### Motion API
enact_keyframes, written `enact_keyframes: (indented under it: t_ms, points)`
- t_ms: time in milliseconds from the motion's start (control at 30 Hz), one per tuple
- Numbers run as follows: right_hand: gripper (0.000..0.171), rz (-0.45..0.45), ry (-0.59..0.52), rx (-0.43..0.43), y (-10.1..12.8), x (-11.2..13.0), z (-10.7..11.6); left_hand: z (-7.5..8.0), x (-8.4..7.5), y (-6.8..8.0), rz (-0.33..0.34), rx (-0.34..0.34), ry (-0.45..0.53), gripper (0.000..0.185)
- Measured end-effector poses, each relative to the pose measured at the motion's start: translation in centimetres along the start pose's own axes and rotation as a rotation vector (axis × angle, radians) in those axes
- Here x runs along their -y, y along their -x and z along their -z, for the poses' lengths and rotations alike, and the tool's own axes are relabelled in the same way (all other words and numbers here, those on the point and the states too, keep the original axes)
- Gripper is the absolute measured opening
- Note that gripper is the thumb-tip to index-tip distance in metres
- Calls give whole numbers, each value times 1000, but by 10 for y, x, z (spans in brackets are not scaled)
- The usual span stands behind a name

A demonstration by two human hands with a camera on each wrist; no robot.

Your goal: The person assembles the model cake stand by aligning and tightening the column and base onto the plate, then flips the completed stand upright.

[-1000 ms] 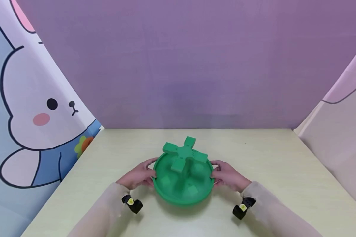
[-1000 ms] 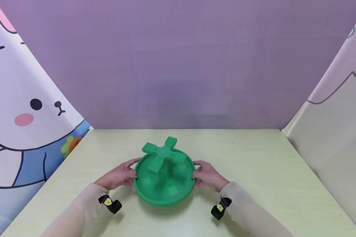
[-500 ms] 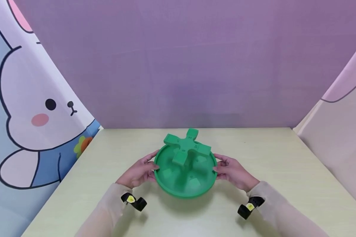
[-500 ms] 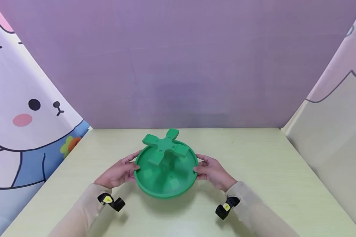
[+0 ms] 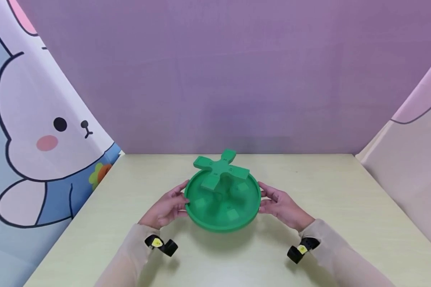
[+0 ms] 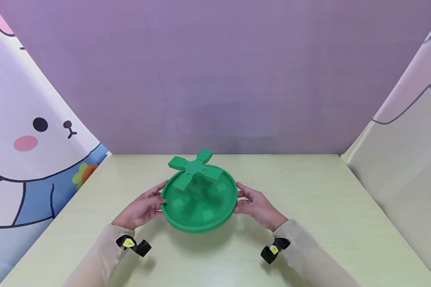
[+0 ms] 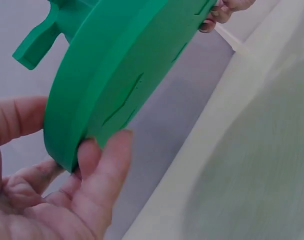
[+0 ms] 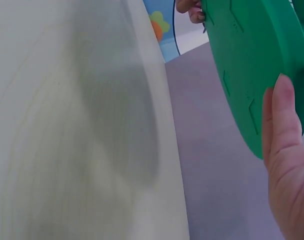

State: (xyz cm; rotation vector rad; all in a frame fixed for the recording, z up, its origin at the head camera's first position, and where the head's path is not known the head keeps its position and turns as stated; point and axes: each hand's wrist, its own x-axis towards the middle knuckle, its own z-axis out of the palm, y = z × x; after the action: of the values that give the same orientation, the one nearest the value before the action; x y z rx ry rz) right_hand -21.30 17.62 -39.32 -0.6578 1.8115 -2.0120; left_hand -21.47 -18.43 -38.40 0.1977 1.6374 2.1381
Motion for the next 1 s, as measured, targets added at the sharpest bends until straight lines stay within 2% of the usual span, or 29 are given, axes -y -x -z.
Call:
enact_keyframes:
  t_ms: [167, 267, 433, 500, 667, 800, 933, 1000]
  points:
    - [87, 49, 107, -50, 4, 1, -7, -1, -1, 4, -44, 4, 8, 76]
    - [84, 120, 185, -69, 7, 1, -15, -2, -1, 8, -68, 1, 13, 75]
    - [73, 321, 336, -116, 8, 3, -28, -4, -3, 14, -92, 21, 23, 74]
    - [67, 393, 418, -183, 7, 4, -32, -5, -5, 15, -96, 31, 26, 75]
    - [50, 542, 717, -380, 6, 5, -34, -8, -8, 17, -96, 47, 23, 75]
    - [35, 703, 928, -465, 4, 3, -30, -11, -10, 18, -85, 46, 34, 74]
    - [50, 878, 1054, -492, -1, 2, -27, -12, -10, 16, -59, 28, 37, 72]
    - [48, 963, 1080, -493, -4, 1, -26, -12, -10, 16, -40, 11, 28, 71]
